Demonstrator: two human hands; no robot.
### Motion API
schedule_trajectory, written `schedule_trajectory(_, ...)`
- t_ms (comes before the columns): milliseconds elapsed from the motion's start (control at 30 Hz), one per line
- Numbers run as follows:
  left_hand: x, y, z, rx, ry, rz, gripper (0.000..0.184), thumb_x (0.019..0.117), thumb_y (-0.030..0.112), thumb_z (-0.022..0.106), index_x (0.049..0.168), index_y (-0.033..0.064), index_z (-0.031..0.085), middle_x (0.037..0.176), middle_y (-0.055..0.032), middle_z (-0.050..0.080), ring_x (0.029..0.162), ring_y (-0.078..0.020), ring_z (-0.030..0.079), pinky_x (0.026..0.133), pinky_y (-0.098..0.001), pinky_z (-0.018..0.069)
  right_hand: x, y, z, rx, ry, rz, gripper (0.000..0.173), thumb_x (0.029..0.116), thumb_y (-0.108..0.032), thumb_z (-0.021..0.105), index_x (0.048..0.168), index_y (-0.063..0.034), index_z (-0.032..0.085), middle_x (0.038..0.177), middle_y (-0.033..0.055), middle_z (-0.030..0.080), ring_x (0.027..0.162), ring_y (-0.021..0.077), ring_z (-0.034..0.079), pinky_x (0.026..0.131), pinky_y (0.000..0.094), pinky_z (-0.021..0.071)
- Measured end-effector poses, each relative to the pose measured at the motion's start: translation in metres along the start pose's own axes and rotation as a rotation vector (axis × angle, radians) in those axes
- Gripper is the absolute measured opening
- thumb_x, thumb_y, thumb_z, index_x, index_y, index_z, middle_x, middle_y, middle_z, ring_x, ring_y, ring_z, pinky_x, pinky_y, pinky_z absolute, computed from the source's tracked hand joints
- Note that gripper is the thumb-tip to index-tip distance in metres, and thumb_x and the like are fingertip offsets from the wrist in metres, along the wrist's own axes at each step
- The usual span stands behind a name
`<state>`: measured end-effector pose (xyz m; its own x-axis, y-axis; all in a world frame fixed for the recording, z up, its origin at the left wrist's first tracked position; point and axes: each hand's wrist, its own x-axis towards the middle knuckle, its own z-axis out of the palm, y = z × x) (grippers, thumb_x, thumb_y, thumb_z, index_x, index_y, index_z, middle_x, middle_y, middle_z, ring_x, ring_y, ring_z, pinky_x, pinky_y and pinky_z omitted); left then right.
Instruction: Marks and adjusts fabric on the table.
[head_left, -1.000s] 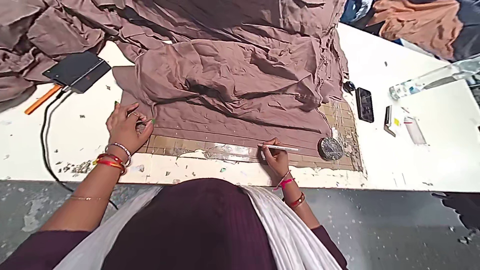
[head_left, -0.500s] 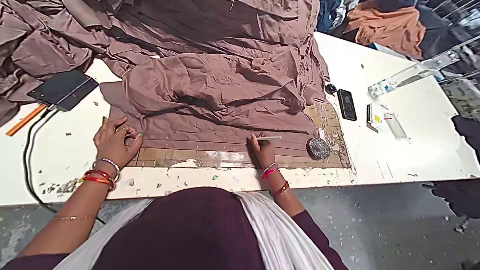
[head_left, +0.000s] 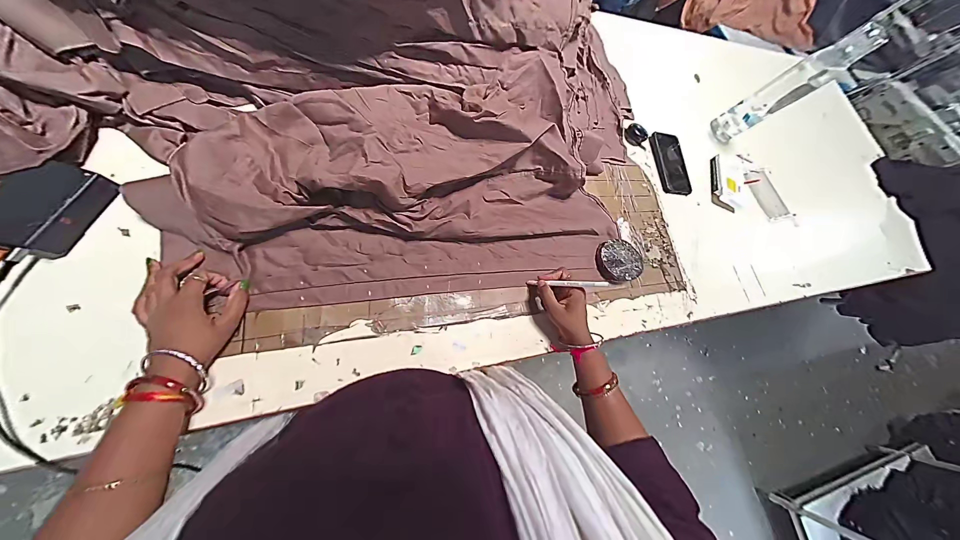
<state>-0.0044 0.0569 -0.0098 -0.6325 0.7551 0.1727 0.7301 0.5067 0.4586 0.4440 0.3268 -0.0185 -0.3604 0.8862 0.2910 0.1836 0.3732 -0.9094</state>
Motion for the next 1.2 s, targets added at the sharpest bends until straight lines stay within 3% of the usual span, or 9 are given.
schedule_trajectory(133, -0.002, -0.001, 0.002, -0.002, 0.001, 0.007, 0.06, 0.0929, 0.042, 0.051, 0.108, -0.0147, 0.063, 0.148, -0.0377, 0.045, 0.141, -0.0633, 0.032, 0.111, -0.0766, 0.0187, 0.003, -0.001, 0.008, -0.42, 0.04, -0.186, 0.027, 0.093, -0.014, 0.061, 0.075, 0.0054, 0.059, 0.063, 0.006, 0.053, 0.059, 0.0056, 0.05, 0.06, 0.021, 0.0426)
schedule_trajectory(333, -0.002, 0.0, 0.001, -0.007, 0.021, 0.023, 0.056, 0.0932, 0.039, 0.053, 0.106, -0.0146, 0.064, 0.146, -0.0379, 0.047, 0.139, -0.0633, 0.035, 0.111, -0.0762, 0.0218, 0.029, -0.01, 0.012, -0.182, 0.118, 0.059, 0.021, 0.0968, -0.01, 0.057, 0.079, 0.0018, 0.061, 0.068, -0.0076, 0.055, 0.062, -0.0088, 0.049, 0.062, 0.0131, 0.0431)
schedule_trajectory(533, -0.002, -0.002, 0.002, -0.007, 0.024, 0.032, 0.057, 0.0927, 0.041, 0.053, 0.106, -0.0134, 0.064, 0.147, -0.0369, 0.046, 0.14, -0.0636, 0.034, 0.111, -0.0761, 0.0214, 0.034, -0.011, 0.023, -0.499, 0.053, 0.04, 0.032, 0.0961, -0.014, 0.056, 0.078, 0.011, 0.062, 0.07, 0.0156, 0.06, 0.068, 0.0192, 0.058, 0.068, 0.0368, 0.0471)
schedule_trajectory(633, 0.0, 0.0, 0.0, -0.011, 0.03, 0.027, 0.055, 0.0923, 0.039, 0.053, 0.106, -0.0135, 0.064, 0.148, -0.0368, 0.046, 0.141, -0.0631, 0.033, 0.113, -0.0752, 0.02, 0.041, -0.025, 0.021, -0.155, 0.28, 0.264, 0.028, 0.1028, -0.008, 0.053, 0.081, 0.0088, 0.06, 0.063, 0.0019, 0.056, 0.057, 0.0038, 0.052, 0.059, 0.0229, 0.0455)
schedule_trajectory(733, -0.002, 0.0, 0.002, -0.013, 0.032, 0.019, 0.055, 0.0926, 0.039, 0.053, 0.105, -0.0132, 0.065, 0.148, -0.0364, 0.046, 0.142, -0.0628, 0.032, 0.114, -0.0743, 0.0193, 0.04, -0.036, -0.011, 0.326, 0.537, 0.401, 0.032, 0.1098, -0.008, 0.035, 0.08, -0.0117, 0.048, 0.052, -0.0116, 0.047, 0.041, -0.0034, 0.043, 0.042, 0.014, 0.0376)
schedule_trajectory(900, 0.0, 0.001, 0.002, -0.014, 0.033, 0.032, 0.056, 0.0912, 0.039, 0.053, 0.106, -0.0145, 0.064, 0.148, -0.0377, 0.045, 0.141, -0.0631, 0.033, 0.112, -0.0755, 0.0203, 0.009, -0.001, -0.066, 0.059, 0.219, 0.269, 0.008, 0.0995, -0.001, 0.05, 0.102, 0.0, 0.058, 0.079, -0.0098, 0.067, 0.06, -0.0069, 0.056, 0.056, 0.0134, 0.0476)
schedule_trajectory(1033, -0.001, 0.0, 0.0, -0.013, 0.032, 0.031, 0.058, 0.0915, 0.04, 0.053, 0.107, -0.0148, 0.064, 0.148, -0.0381, 0.045, 0.142, -0.0637, 0.031, 0.112, -0.0759, 0.0187, 0.005, 0.004, -0.06, -0.016, 0.157, 0.188, 0.008, 0.0922, 0.001, 0.054, 0.097, 0.003, 0.06, 0.079, -0.0092, 0.065, 0.06, -0.0092, 0.054, 0.056, 0.0114, 0.0455)
schedule_trajectory(1133, -0.001, -0.001, 0.002, -0.02, 0.04, 0.032, 0.06, 0.0919, 0.042, 0.052, 0.108, -0.0148, 0.064, 0.148, -0.038, 0.045, 0.142, -0.0635, 0.03, 0.113, -0.0751, 0.0184, 0.007, 0.007, -0.059, -0.311, 0.119, 0.093, 0.017, 0.094, -0.008, 0.058, 0.094, 0.0084, 0.064, 0.081, 0.0021, 0.067, 0.069, -0.0021, 0.059, 0.068, 0.0158, 0.0488)
schedule_trajectory(1200, -0.003, -0.002, 0.003, -0.02, 0.044, 0.041, 0.059, 0.0919, 0.041, 0.052, 0.108, -0.0152, 0.064, 0.148, -0.0379, 0.046, 0.142, -0.0635, 0.031, 0.114, -0.0746, 0.0185, 0.012, -0.002, -0.053, -0.565, 0.104, 0.056, 0.03, 0.0954, -0.014, 0.06, 0.09, 0.0153, 0.065, 0.078, 0.0201, 0.065, 0.072, 0.0211, 0.062, 0.073, 0.037, 0.0494)
